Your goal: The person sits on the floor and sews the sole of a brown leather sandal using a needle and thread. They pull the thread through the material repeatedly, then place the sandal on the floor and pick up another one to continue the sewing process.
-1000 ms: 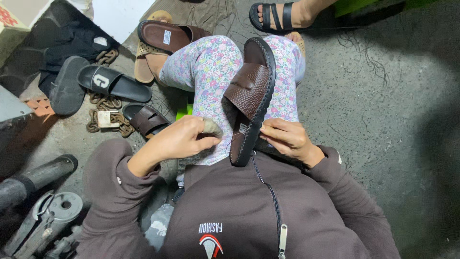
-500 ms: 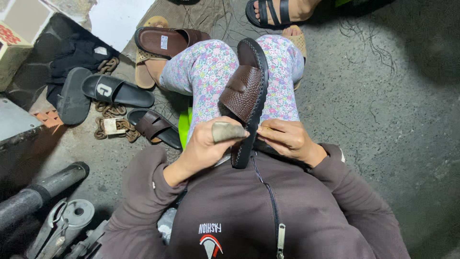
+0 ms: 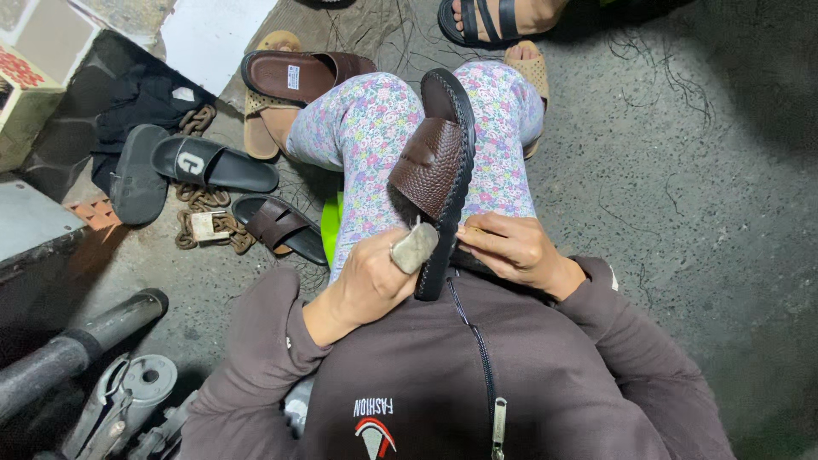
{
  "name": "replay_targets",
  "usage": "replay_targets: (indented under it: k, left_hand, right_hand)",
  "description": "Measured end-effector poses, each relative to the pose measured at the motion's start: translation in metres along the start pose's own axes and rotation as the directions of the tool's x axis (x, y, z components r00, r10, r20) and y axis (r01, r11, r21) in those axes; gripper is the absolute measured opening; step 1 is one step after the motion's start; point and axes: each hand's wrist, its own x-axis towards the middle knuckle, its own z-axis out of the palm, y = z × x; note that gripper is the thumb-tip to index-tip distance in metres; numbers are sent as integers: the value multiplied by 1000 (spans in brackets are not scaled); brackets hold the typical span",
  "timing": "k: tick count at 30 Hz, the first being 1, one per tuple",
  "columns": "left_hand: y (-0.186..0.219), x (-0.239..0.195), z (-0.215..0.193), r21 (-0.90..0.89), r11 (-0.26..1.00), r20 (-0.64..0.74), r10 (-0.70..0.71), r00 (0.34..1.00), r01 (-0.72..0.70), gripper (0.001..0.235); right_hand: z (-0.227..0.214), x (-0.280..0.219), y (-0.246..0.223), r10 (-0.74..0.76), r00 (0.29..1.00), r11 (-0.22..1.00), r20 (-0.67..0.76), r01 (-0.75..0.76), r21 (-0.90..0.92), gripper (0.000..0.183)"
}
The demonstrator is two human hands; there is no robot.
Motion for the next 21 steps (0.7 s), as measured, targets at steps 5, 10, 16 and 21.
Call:
replay_targets:
  k: [5,10,16,21]
  left_hand:
    - [1,2,-9,-68,998,8,15,1000,-15,7]
    - [-3,11,-13,-116,993,-51,-31,998,24,13]
    - [5,25,-7,-110,993,-59,-46,997,40,16]
    - [6,33,-1,-111,992,-18,-55,998,53,15]
  right_hand:
    - [2,2,0,12,1000,1000,-29,-12,21,18]
    - [0,-2,5,8,1000,999,-30,-7,32,18]
    - [-12,-11,12,94,989,996,110,-92,-17,22]
    - [-35,-8,3,151,962,982,227,-120,-143,32]
